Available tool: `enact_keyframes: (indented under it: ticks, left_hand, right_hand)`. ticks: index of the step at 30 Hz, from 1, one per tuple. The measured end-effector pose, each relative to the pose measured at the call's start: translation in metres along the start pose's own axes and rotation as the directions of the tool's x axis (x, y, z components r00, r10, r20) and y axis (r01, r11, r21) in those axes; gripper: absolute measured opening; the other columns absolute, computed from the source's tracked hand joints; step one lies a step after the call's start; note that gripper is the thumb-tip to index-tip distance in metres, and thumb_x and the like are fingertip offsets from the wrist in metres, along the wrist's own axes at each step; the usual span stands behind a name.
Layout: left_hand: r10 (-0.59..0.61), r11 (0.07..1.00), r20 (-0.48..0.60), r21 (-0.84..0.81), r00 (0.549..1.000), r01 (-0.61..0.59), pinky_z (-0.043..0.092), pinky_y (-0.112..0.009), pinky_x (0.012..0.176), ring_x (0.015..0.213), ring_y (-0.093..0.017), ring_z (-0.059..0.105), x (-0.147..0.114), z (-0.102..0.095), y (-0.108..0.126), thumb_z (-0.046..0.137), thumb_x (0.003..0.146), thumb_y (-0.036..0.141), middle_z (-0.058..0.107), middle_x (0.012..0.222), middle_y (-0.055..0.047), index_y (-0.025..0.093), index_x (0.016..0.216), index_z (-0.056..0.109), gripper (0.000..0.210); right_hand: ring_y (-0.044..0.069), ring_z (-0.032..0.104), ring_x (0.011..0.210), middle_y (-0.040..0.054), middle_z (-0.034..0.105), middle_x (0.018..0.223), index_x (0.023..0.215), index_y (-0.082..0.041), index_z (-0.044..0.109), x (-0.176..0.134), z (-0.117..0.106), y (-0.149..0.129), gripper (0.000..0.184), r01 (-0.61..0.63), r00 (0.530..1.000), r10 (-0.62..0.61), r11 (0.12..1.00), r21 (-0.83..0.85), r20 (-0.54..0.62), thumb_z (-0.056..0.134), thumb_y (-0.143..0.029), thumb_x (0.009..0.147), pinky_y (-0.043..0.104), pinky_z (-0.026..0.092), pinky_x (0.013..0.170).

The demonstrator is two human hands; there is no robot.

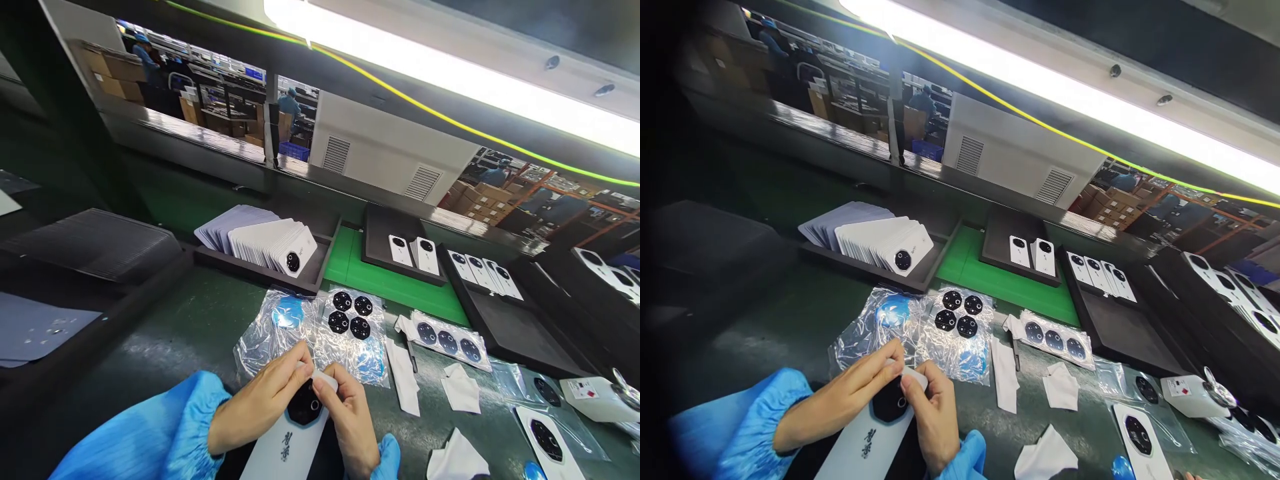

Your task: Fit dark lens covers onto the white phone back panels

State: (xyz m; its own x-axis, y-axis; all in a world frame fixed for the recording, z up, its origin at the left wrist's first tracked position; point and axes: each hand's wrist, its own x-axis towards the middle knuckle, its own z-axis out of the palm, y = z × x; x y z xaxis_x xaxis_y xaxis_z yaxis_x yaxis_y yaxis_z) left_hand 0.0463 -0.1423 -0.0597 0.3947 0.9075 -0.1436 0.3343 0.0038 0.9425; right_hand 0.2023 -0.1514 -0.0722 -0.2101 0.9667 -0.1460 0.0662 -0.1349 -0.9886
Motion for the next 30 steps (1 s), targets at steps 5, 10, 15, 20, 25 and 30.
enact_keyframes:
  ticks: [5, 10, 15, 20, 25, 30]
  left_hand:
    - [0.012, 1.0, -0.018, 0.013, 1.0, -0.012, 0.039, -0.03, 0.076, 0.078, -0.019, 0.049, -0.001, -0.003, 0.004, 0.03, 0.093, 0.046, 0.048, 0.08, 0.001, 0.023, 0.082, 0.042, 0.028]
    - [-0.013, 0.983, 0.131, -0.178, 0.991, 0.036, 0.043, -0.031, 0.084, 0.094, -0.022, 0.052, 0.004, -0.01, -0.002, 0.05, 0.085, 0.052, 0.053, 0.091, 0.0, 0.023, 0.095, 0.048, 0.032]
    - [-0.048, 0.906, 0.117, -0.414, 0.992, 0.093, 0.047, -0.032, 0.08, 0.095, -0.024, 0.057, 0.009, -0.005, -0.008, 0.063, 0.075, 0.058, 0.06, 0.094, -0.003, 0.02, 0.096, 0.052, 0.044]
    - [-0.013, 0.893, 0.028, -0.45, 1.0, 0.024, 0.046, -0.033, 0.08, 0.095, -0.025, 0.059, 0.012, 0.0, -0.007, 0.065, 0.075, 0.052, 0.063, 0.097, -0.005, 0.02, 0.101, 0.053, 0.043]
    - [-0.048, 0.919, -0.03, -0.394, 0.998, 0.033, 0.043, -0.033, 0.089, 0.101, -0.026, 0.055, 0.01, 0.004, -0.008, 0.065, 0.069, 0.04, 0.063, 0.098, -0.002, 0.023, 0.097, 0.054, 0.034]
    - [-0.071, 0.888, -0.044, -0.458, 0.996, 0.043, 0.045, -0.033, 0.083, 0.092, -0.023, 0.057, 0.009, 0.007, -0.003, 0.062, 0.068, 0.039, 0.06, 0.09, -0.001, 0.021, 0.094, 0.053, 0.032]
  right_hand:
    - [0.011, 0.03, 0.055, -0.0058, 0.034, 0.057, 0.06, -0.021, 0.043, 0.0, 0.003, 0.004, 0.055, 0.065, 0.997, -0.069, 0.993, -0.099, -0.037, 0.054, -0.073, 0.074, 0.026, 0.028, 0.055]
    - [0.012, 0.034, 0.058, -0.0051, 0.039, 0.06, 0.063, -0.022, 0.045, 0.004, -0.005, 0.01, 0.056, 0.042, 0.992, -0.042, 0.999, 0.002, -0.118, 0.057, -0.075, 0.071, 0.024, 0.032, 0.056]
    - [0.013, 0.043, 0.06, -0.0029, 0.049, 0.065, 0.073, -0.021, 0.057, 0.003, -0.008, 0.01, 0.053, 0.02, 0.991, -0.005, 0.993, 0.113, -0.132, 0.063, -0.073, 0.067, 0.024, 0.037, 0.054]
    - [0.019, 0.061, 0.078, 0.003, 0.067, 0.086, 0.1, -0.021, 0.066, 0.002, -0.005, 0.008, 0.052, 0.012, 1.0, -0.009, 0.975, 0.221, -0.015, 0.075, -0.059, 0.066, 0.03, 0.048, 0.075]
    - [0.022, 0.062, 0.083, 0.0048, 0.069, 0.09, 0.101, -0.02, 0.066, 0.001, -0.002, 0.01, 0.053, 0.031, 0.998, -0.018, 0.978, 0.206, -0.063, 0.072, -0.062, 0.068, 0.033, 0.049, 0.081]
    - [0.02, 0.059, 0.077, 0.0032, 0.066, 0.08, 0.088, -0.019, 0.067, 0.001, 0.0, 0.018, 0.051, 0.078, 0.979, -0.065, 0.995, 0.059, -0.194, 0.068, -0.067, 0.069, 0.028, 0.048, 0.07]
